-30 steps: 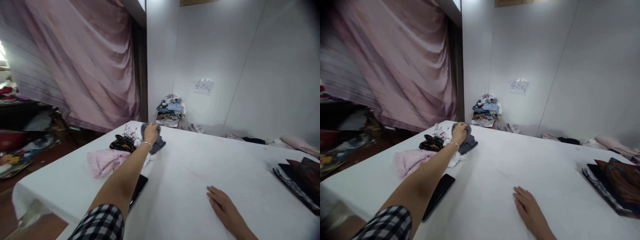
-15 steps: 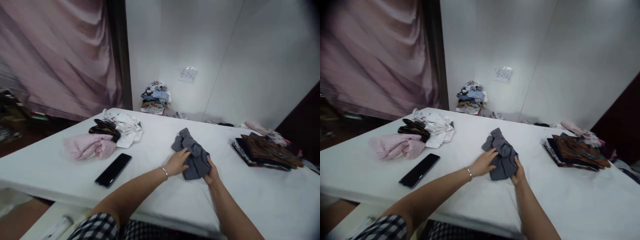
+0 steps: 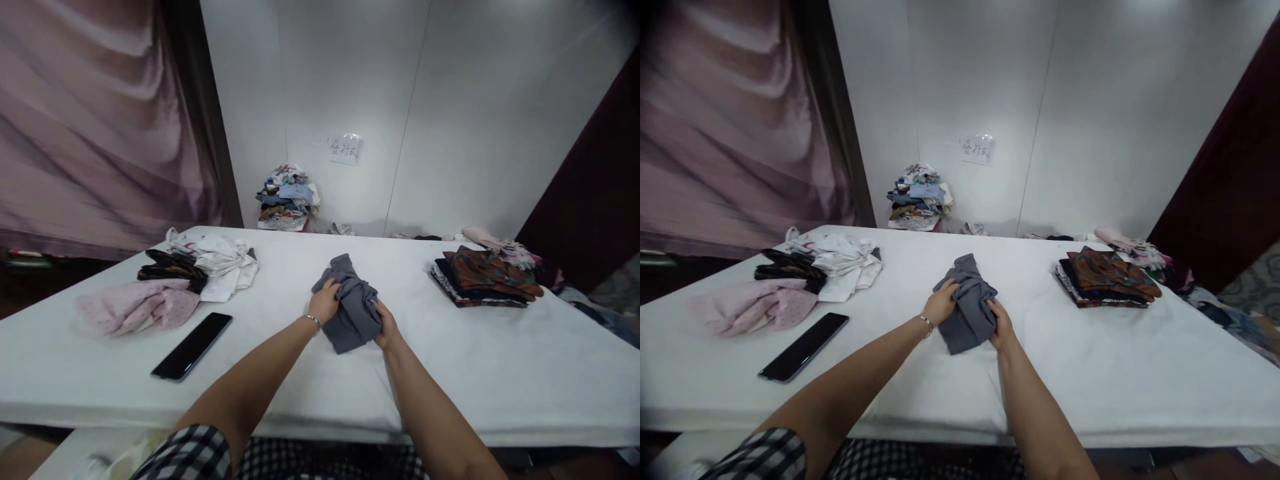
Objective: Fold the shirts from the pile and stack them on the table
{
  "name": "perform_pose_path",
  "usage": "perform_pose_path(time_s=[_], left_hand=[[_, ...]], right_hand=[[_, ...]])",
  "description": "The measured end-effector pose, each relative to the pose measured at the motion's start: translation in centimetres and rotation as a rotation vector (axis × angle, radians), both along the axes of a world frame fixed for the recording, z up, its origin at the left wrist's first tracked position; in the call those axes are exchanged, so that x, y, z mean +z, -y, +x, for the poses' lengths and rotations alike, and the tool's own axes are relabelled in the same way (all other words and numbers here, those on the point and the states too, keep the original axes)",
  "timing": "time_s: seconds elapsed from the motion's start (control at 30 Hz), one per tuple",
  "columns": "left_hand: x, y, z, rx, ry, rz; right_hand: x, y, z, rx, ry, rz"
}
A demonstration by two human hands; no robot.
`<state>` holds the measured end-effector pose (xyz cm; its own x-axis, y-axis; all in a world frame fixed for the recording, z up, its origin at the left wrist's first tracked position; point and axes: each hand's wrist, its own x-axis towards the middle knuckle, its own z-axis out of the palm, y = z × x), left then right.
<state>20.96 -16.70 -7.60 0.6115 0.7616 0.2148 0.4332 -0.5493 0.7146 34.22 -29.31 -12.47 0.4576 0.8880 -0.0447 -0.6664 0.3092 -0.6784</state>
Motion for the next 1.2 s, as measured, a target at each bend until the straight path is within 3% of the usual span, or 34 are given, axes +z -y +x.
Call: perform_pose_path(time_s=[0.1, 0.2, 0.3, 0.4, 0.47, 0.57, 0.73, 0.8, 0.87, 1.0, 1.2], left_hand=[[1.8, -1.7, 0.6, 0.089, 0.079, -0.058], [4.5, -3.5, 0.5, 0.191, 0.196, -0.101], [7.4, -4.7, -0.7, 0.242, 0.329, -0.100], [8.8, -5.1, -2.8, 0.288, 0.415, 0.005], [8.1, -5.1, -4.4, 0.352, 0.345, 0.098], [5.4, -4.6, -6.5, 0.413, 0.164, 0.098], [-0.2, -2.4, -8.8, 0.425, 0.093, 0.005], [-1.8, -1.0, -9.5, 0.420, 0.049, 0.000], [-3.1, 0.6, -10.1, 0.330, -0.031, 0.033], [-4.5, 2.8, -10.7, 0.075, -0.131, 0.208], [-5.0, 2.9, -10.6, 0.146, -0.064, 0.203]], right_hand=[[-0.3, 0.2, 0.9, 0.039, -0.045, -0.038], [-0.6, 0.5, 2.1, 0.014, -0.134, -0.111], [-0.6, 0.7, 3.1, -0.065, -0.221, -0.105], [-0.7, 0.5, 3.6, -0.115, -0.272, -0.087], [-0.9, 0.3, 3.7, -0.141, -0.258, -0.076], [-1.3, 0.1, 3.7, -0.177, -0.193, -0.108], [-1.9, 0.2, 3.9, -0.179, -0.102, -0.145], [-1.8, 0.5, 4.2, -0.182, -0.112, -0.147], [-1.7, 0.7, 4.6, -0.219, -0.124, -0.143], [-1.7, 1.2, 5.1, -0.476, -0.073, -0.184], [-0.9, 1.8, 4.4, -0.898, 0.522, -0.365]])
